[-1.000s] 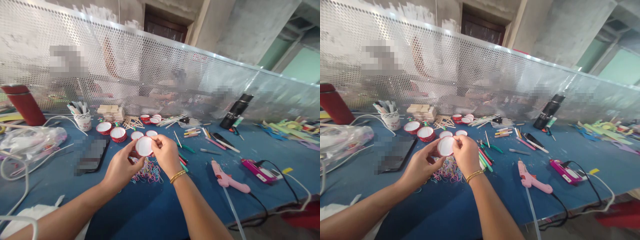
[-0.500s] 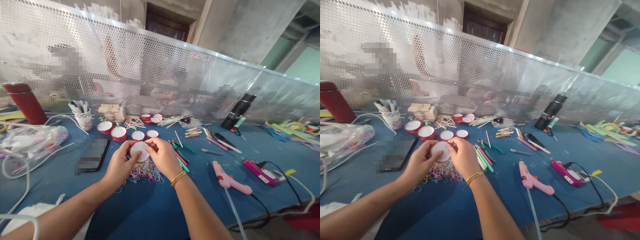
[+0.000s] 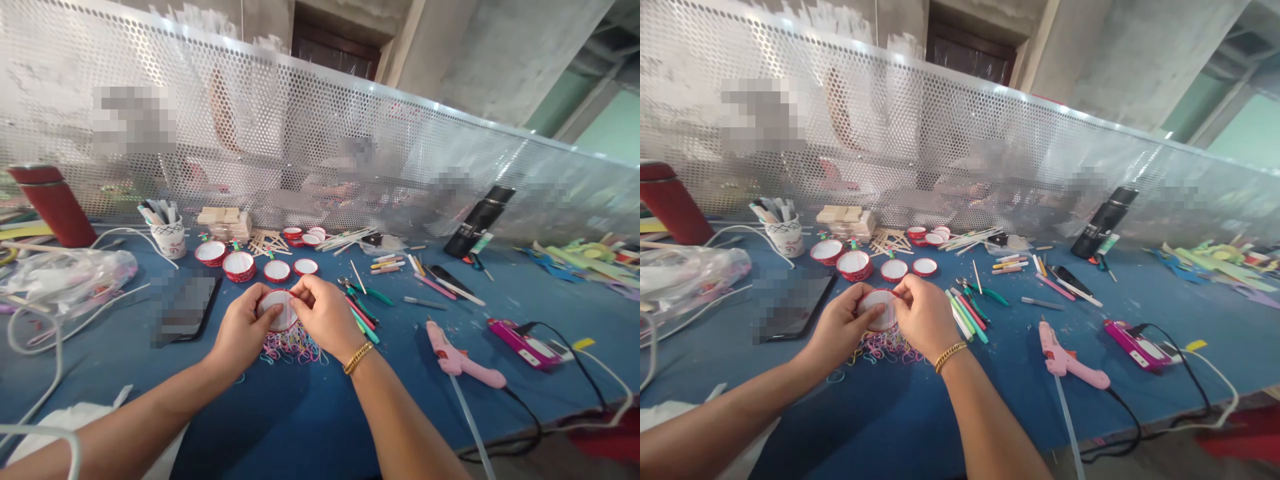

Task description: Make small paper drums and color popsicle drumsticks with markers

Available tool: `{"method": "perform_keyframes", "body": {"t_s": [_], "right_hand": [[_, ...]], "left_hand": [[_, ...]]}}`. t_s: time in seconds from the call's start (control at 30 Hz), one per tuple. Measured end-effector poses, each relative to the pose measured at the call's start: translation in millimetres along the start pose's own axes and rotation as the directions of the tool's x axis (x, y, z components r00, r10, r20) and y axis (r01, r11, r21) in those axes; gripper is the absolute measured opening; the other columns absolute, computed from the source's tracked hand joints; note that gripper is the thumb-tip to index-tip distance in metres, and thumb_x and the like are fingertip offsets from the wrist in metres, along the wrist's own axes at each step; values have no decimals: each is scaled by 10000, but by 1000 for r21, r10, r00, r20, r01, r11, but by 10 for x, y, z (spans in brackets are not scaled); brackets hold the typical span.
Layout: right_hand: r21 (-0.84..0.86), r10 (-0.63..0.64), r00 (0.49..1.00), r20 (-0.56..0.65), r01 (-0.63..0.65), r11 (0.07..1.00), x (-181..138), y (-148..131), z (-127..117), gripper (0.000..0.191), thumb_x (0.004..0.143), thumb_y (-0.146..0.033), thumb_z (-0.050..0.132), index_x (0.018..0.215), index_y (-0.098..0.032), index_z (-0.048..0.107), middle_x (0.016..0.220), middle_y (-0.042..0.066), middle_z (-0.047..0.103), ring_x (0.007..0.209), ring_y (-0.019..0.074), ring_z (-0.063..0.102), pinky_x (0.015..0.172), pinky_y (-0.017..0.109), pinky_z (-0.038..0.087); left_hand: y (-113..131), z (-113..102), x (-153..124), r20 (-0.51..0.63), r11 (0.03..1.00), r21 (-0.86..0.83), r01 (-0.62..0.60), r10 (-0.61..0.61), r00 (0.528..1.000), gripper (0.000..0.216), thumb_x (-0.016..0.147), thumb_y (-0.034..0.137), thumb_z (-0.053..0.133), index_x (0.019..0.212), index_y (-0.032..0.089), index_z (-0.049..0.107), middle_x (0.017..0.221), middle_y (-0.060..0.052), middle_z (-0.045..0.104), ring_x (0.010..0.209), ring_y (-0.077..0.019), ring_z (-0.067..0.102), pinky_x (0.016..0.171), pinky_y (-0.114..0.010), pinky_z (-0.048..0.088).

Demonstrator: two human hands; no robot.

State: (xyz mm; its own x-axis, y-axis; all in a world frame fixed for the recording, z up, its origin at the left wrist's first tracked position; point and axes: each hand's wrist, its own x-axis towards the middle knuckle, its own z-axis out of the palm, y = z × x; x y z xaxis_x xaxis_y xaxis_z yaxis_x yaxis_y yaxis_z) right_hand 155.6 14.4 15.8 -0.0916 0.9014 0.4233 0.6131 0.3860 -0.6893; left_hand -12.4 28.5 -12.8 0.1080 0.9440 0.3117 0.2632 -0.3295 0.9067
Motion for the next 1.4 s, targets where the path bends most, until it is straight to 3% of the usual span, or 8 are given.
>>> {"method": "perform_keyframes", "body": {"t_s": [0.37,0.67,0.87,1.0,1.1,1.23,1.4], "right_hand": [[-86,76,997,-10,-77,993,16,-2,-40,72,862,-166,699,918,-212,700,814,11,760,734,161,690,666,249,466],[-175,58,998,33,-51,983,-11,-57,-54,105,842,-149,725,768,-208,679,746,10,746,698,161,676,640,249,425],[-222,116,990,80,-95,970,3,-7,-63,121,828,-190,748,723,-213,690,742,21,758,668,165,673,596,252,403],[-189,115,983,141,-87,978,16,22,-187,94,880,-208,674,821,-222,746,837,32,792,747,184,715,643,262,453],[-142,116,989,95,-102,985,28,29,-291,229,935,-142,541,948,-229,753,907,20,804,780,167,728,680,255,482],[-367,166,985,39,-140,920,55,64,-293,209,942,-166,558,902,-215,757,924,45,799,873,192,724,712,268,465],[-535,238,963,129,-135,834,87,120,-192,107,893,-238,663,840,-224,754,909,19,791,887,176,708,697,261,414]], "left_hand": [[-97,32,53,78,992,-114,57,-49,996,214,830,420,652,864,208,645,711,3,663,624,-161,605,570,-273,512],[-162,-28,31,44,998,54,-10,7,999,149,815,363,666,822,213,666,652,9,652,594,-155,578,543,-254,444],[-161,11,17,80,988,148,35,-48,996,162,833,368,624,815,208,639,640,26,612,576,-146,517,531,-245,377],[-96,22,-16,96,992,124,26,-38,995,171,843,363,599,870,202,651,686,19,621,598,-146,512,542,-243,373],[-23,19,-47,130,999,51,16,-23,991,194,851,378,581,871,195,642,706,13,609,621,-147,509,559,-246,386],[38,27,-70,167,999,19,49,-51,985,238,847,414,564,883,187,625,677,25,561,573,-139,477,521,-245,372],[46,35,-68,229,997,63,41,-54,972,261,852,427,553,901,183,632,675,23,567,547,-138,474,506,-246,370]]}}
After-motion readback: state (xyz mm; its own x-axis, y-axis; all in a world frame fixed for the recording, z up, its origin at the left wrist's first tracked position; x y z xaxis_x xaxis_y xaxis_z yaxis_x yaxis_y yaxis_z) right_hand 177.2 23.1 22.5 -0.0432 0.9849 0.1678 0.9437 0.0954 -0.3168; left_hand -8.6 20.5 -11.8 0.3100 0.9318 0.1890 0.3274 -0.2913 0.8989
